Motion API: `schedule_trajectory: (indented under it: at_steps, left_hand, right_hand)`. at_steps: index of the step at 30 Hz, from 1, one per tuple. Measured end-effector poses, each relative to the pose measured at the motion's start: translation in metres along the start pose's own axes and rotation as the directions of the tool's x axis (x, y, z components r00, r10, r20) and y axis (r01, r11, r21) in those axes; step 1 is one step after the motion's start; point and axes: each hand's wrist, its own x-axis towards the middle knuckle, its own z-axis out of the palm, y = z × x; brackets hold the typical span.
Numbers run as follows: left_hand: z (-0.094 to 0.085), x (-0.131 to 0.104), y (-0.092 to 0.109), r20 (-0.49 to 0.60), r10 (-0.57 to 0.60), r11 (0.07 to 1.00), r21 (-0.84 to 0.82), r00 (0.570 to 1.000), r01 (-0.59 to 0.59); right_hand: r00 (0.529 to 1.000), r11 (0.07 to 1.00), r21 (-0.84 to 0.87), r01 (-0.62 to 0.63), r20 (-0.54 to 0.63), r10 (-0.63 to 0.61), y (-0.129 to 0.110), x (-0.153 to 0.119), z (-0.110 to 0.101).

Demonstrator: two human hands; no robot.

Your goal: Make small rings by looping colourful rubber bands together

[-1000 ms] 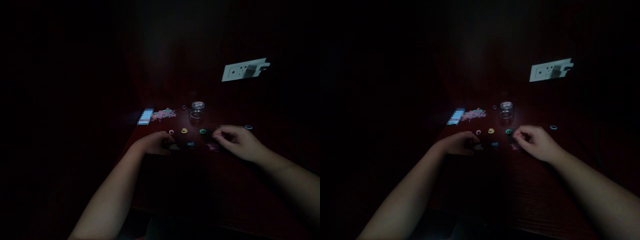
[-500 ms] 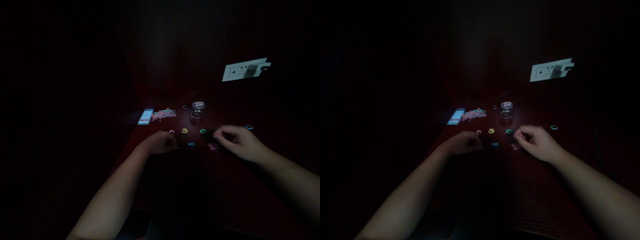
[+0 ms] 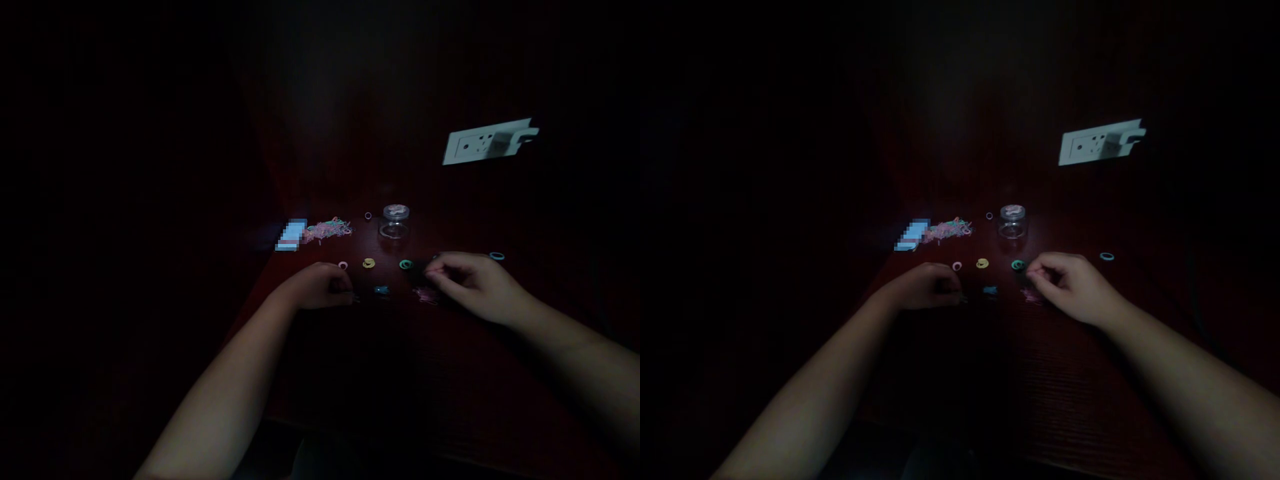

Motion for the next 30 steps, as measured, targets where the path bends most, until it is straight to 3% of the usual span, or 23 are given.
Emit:
schedule_trajectory:
  at_steps: [2,4,7,9,14,24,30]
  left_hand:
    - [-0.002,0.000,-0.004,-0.032,-0.025,1.000,0.000,0.999,0.025]
    - [-0.004,0.000,-0.013,-0.131,-0.120,0.991,0.041,0.984,0.126]
    - [-0.005,0.001,-0.033,-0.330,-0.310,0.921,0.129,0.892,0.368]
    - [-0.003,0.002,-0.046,-0.338,-0.382,0.867,0.190,0.860,0.460]
    - [0.006,0.009,-0.060,-0.335,-0.433,0.825,0.226,0.837,0.518]
    - [0.017,0.036,-0.066,-0.391,-0.550,0.734,0.195,0.738,0.650]
    - [0.017,0.038,-0.071,-0.386,-0.552,0.727,0.212,0.739,0.653]
  right_hand:
    - [1.000,1.000,0.008,-0.010,0.004,0.010,0.000,-0.001,0.000]
    - [1.000,1.000,0.015,-0.013,0.003,0.013,-0.001,-0.001,0.000]
    - [1.000,1.000,0.024,-0.006,0.007,0.006,-0.001,-0.001,0.000]
    - [1.000,1.000,0.021,0.000,0.009,0.000,-0.001,0.000,0.000]
    - [1.000,1.000,0.010,0.013,0.002,-0.013,-0.003,0.001,0.000]
    - [1.000,0.999,0.034,-0.016,-0.002,0.016,-0.004,0.001,0.002]
    - [0.997,1.000,-0.026,-0.003,-0.078,0.001,0.003,0.001,-0.003]
